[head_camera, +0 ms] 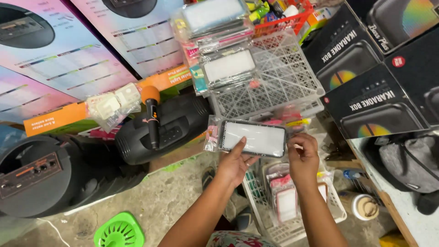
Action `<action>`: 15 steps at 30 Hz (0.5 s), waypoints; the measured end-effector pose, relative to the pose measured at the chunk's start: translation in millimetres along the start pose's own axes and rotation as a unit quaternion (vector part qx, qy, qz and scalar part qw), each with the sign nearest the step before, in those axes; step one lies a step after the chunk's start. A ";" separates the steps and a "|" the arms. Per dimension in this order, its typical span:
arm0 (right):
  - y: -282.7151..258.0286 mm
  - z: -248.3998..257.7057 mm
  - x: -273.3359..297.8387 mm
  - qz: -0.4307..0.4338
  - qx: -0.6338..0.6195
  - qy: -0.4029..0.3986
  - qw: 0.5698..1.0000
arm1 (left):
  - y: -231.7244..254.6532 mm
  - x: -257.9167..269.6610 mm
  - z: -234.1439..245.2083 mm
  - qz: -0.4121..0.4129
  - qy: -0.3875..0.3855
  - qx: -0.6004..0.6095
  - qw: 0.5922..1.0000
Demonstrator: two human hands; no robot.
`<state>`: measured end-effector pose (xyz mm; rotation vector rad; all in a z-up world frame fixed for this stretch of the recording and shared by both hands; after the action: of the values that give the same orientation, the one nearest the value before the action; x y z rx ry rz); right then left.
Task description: The person picks up various packaged items, such as power banks and phone cases, from a white plastic basket and places them into a red basket. The person handles the items one by one, moving them between the baskets.
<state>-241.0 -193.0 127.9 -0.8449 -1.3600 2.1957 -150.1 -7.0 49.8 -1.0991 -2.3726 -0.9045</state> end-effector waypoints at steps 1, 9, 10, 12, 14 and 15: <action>1.1 7.2 5.9 -0.002 0.001 0.001 1.000 | -4.9 5.2 0.0 0.002 0.000 -0.001 1.000; 94.6 32.2 64.0 -0.232 -0.191 -0.040 0.953 | -47.6 32.2 12.4 0.044 -0.041 -0.004 0.998; 92.2 34.5 66.7 -0.232 -0.191 -0.041 0.953 | -50.0 34.7 14.9 0.044 -0.041 -0.004 0.998; 102.6 34.8 83.7 -0.368 -0.233 -0.026 0.900 | -56.3 40.6 17.7 0.060 -0.060 -0.002 0.996; 114.4 39.0 96.1 -0.408 -0.245 -0.037 0.879 | -58.4 46.5 17.3 0.056 -0.067 0.009 0.996; 121.2 39.6 104.8 -0.446 -0.256 -0.046 0.856 | -58.9 49.7 16.2 0.051 -0.076 0.020 0.996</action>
<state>-348.6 -205.0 3.3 -0.1474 -1.9107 1.1740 -228.0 2.1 42.8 -1.3037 -2.4174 -0.7591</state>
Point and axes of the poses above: each hand's wrist, its own x-axis away from the middle knuckle, its own z-axis out of the back of the hand, y = z × x, the point moved 7 cm from there along -x, towards the middle knuckle
